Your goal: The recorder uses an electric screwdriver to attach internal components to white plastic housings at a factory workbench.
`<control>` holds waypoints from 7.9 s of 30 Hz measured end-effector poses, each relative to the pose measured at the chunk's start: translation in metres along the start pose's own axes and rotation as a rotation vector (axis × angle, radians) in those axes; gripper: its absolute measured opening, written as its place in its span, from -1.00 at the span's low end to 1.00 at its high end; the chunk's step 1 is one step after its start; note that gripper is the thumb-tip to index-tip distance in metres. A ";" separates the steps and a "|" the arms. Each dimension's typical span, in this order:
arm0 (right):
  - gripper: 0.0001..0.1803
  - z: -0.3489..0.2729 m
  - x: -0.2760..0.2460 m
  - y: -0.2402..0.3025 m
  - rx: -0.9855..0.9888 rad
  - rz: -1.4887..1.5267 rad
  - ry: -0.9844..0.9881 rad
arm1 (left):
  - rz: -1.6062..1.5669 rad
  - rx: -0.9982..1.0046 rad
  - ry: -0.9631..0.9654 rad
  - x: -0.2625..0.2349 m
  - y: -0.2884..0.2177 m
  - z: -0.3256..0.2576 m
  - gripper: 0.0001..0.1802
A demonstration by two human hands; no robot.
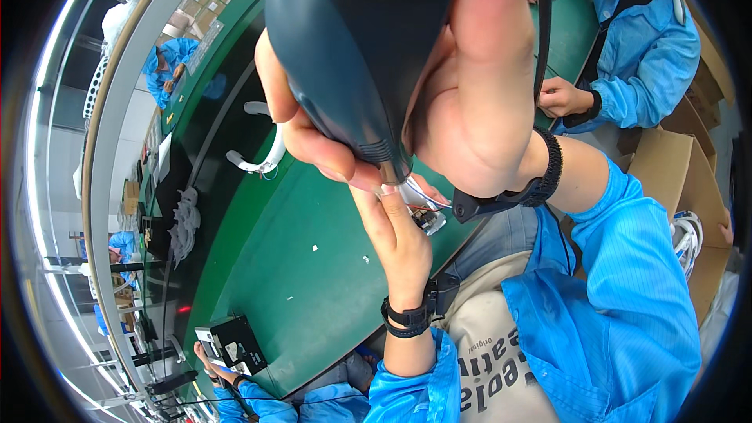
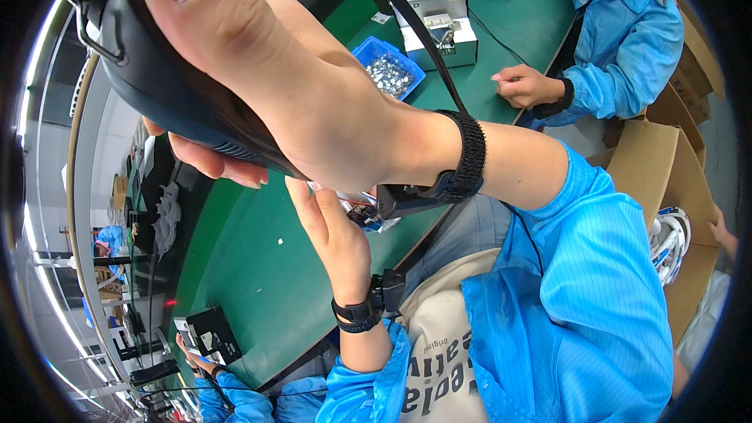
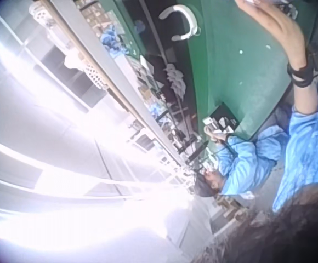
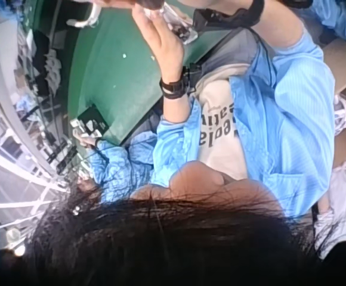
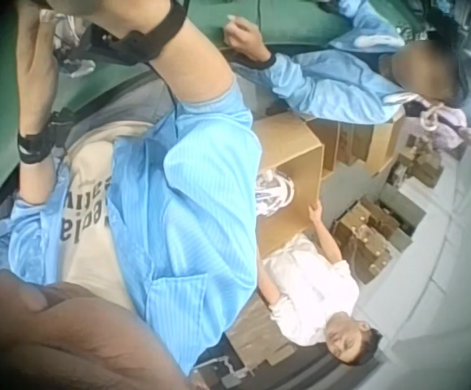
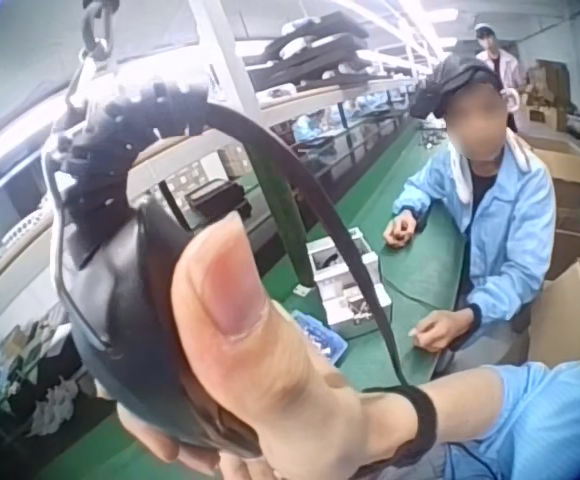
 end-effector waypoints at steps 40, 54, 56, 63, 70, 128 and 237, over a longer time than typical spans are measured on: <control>-0.12 0.013 -0.219 0.003 -0.339 -0.438 -0.422 | -0.161 -0.043 0.052 0.006 -0.006 0.007 -0.48; -0.14 0.010 -0.220 -0.019 -0.146 -0.395 -0.383 | -0.117 -0.032 0.035 0.013 -0.008 0.004 -0.45; -0.14 0.004 -0.213 -0.021 -0.132 -0.243 -0.400 | -0.111 -0.019 0.034 0.011 -0.009 0.004 -0.45; -0.12 -0.014 -0.094 0.053 -0.369 -0.006 -0.263 | -0.133 -0.043 0.110 0.026 -0.008 0.008 -0.42; -0.11 -0.011 -0.022 0.036 -0.341 0.076 0.021 | -0.106 -0.055 0.168 0.020 -0.004 0.009 -0.43; -0.20 0.001 0.020 0.003 -0.229 -0.065 0.196 | -0.263 -0.029 0.242 -0.018 0.004 0.005 -0.29; -0.33 -0.004 0.001 -0.021 -0.328 0.025 0.140 | -0.227 0.084 0.322 -0.031 0.012 0.007 -0.30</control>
Point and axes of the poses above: each hand's wrist, its own z-axis towards the middle knuckle, its own x-axis out of the palm, y = z × x, the point moved 5 cm from there along z, towards the middle knuckle, and after that the axes turned 5 degrees about -z, right-handed, at the moved point
